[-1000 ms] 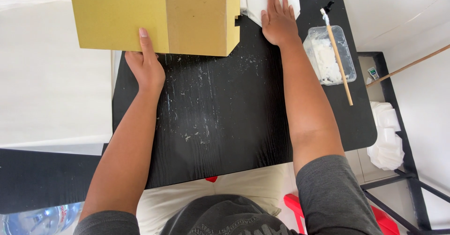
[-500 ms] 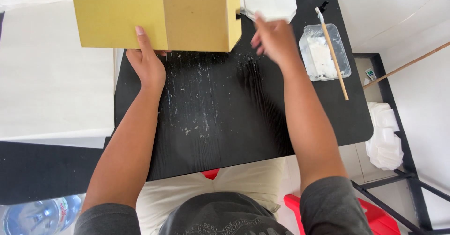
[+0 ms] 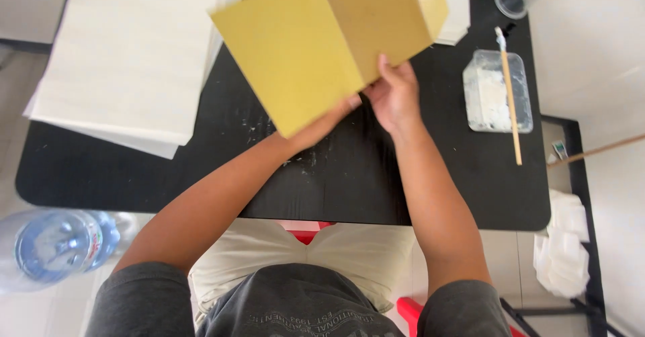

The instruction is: The person is applying glue to paper sheets and folding them to assemble paper bags.

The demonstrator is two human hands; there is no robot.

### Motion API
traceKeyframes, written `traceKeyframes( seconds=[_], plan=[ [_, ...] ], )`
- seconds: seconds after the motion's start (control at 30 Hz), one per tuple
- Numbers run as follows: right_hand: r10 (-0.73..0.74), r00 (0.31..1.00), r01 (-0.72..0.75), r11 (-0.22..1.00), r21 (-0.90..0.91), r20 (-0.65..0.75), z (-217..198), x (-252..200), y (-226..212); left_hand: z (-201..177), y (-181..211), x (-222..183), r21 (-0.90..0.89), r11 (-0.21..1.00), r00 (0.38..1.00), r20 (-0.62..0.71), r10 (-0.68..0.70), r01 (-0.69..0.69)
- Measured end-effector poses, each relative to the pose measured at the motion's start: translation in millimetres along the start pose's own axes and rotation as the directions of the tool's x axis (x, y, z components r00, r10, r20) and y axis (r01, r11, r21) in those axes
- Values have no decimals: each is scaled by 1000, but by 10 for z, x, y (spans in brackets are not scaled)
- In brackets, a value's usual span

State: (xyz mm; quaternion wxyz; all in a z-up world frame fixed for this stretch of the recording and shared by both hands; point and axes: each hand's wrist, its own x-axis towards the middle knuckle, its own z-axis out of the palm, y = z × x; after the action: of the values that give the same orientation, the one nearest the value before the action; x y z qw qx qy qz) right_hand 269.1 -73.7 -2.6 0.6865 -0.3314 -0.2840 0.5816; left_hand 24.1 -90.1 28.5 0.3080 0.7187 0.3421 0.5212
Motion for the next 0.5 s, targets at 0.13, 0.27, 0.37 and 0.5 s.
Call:
traceKeyframes(
  seconds=[0.13, 0.27, 0.37, 0.5],
  plan=[
    [-45, 999, 45, 999, 4, 4, -239, 119, -169, -270, 68, -119, 197, 950, 956, 210, 203, -245],
    [-34, 991, -15, 932, -362, -129, -298, 93, -267, -806, 141, -199, 414, 821, 854, 495, 160, -393],
    [-14, 993, -51, 832, -553, -113, -191, -17, -242, -1404, -33, -321, 612, 737, 874, 483, -60, -288],
    [-47, 999, 19, 406, -914, 0, 55, -218, -288, -2024, -181, -494, 787, 592, 877, 396, -272, -172]
  ],
)
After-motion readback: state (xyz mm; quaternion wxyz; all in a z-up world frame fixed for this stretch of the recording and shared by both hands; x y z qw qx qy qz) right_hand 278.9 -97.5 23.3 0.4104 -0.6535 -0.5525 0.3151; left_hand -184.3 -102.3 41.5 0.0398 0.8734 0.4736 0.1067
